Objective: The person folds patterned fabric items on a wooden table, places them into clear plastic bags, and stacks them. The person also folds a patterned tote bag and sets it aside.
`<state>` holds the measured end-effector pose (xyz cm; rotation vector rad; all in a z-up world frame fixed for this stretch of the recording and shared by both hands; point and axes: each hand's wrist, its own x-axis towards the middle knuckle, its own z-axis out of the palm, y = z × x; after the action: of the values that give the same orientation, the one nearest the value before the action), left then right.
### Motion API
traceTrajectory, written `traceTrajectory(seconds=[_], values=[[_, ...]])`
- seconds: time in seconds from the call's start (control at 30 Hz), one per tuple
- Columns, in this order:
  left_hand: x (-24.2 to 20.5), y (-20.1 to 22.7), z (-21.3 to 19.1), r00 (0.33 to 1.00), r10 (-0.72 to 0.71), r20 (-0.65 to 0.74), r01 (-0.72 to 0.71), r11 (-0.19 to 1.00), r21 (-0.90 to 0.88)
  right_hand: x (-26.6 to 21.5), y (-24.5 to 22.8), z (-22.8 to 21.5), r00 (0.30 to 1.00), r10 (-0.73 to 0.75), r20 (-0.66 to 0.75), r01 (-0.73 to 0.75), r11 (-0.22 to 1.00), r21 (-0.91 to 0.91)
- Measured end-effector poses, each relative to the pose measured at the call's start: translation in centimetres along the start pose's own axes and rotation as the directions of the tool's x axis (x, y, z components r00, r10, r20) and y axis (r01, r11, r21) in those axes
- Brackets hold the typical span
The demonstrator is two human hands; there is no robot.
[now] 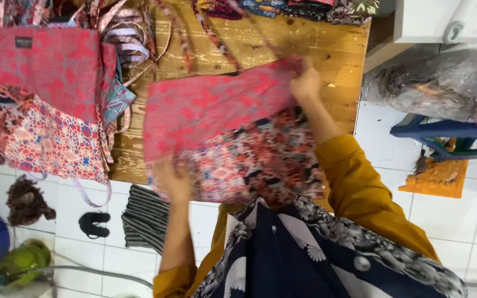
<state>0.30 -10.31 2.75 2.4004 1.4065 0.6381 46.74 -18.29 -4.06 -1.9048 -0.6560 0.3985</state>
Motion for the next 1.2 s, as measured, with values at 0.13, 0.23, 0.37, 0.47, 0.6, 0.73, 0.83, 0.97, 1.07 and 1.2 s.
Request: traceTrajectory(seconds=[0.13, 0.23, 0.37, 0.47, 0.6, 0.73, 0.83, 0.97, 1.07, 1.2], values=[[-1.1, -7.3, -0.6, 0.975, -0.22, -0.039, 0.218, 0.975, -0.037, -4.1, -1.2, -1.0, 0.985, -0.119, 0.123, 0.171, 0.729, -0.663], [-3.5, -8.0, -0.2, 0.948, -0.319, -0.008, 0.315, 0.94, -0.128, -8.4, -2.0, 1.1, 0.916, -0.2, 0.348, 0.385, 0.687, -0.616], [-4.5, -5.7, -0.7, 0.861, -0.463, 0.211, 0.481, 0.875, -0.044, -11.0, -2.0, 2.7, 0.914, -0.202, 0.351, 0.39, 0.678, -0.624], [-2.9, -4.3, -2.5, 0.869, -0.376, 0.322, 0.454, 0.865, -0.213, -11.3, -2.1, 2.5, 0.919, -0.163, 0.36, 0.364, 0.701, -0.613], [0.6, -4.8, -3.2, 0.764, -0.518, 0.384, 0.463, 0.855, 0.234, -13.0, -2.2, 2.5, 0.915, -0.151, 0.375, 0.373, 0.672, -0.64], [9.7, -7.2, 2.6, 0.982, -0.048, 0.183, 0.074, 0.987, -0.142, -12.3, -2.4, 2.7, 0.893, -0.087, 0.441, 0.385, 0.651, -0.653], [17.8, -9.3, 8.7, 0.981, -0.123, 0.15, 0.172, 0.909, -0.38, -9.2, -1.5, 1.9, 0.933, -0.124, 0.337, 0.097, 0.991, 0.097], [22.1, -10.3, 13.1, 0.907, -0.327, 0.264, 0.41, 0.828, -0.382, -4.1, 2.2, -2.5, 0.946, -0.32, -0.042, 0.25, 0.81, -0.53], [23.8, -10.1, 12.0, 0.83, -0.312, 0.462, 0.503, 0.777, -0.378, -0.3, 4.8, -3.9, 0.979, -0.181, -0.095, 0.105, 0.846, -0.522], [25.6, -9.2, 10.0, 0.85, -0.267, 0.455, 0.401, 0.887, -0.229, 2.2, 6.7, -4.9, 0.978, 0.191, -0.084, -0.208, 0.886, -0.414]])
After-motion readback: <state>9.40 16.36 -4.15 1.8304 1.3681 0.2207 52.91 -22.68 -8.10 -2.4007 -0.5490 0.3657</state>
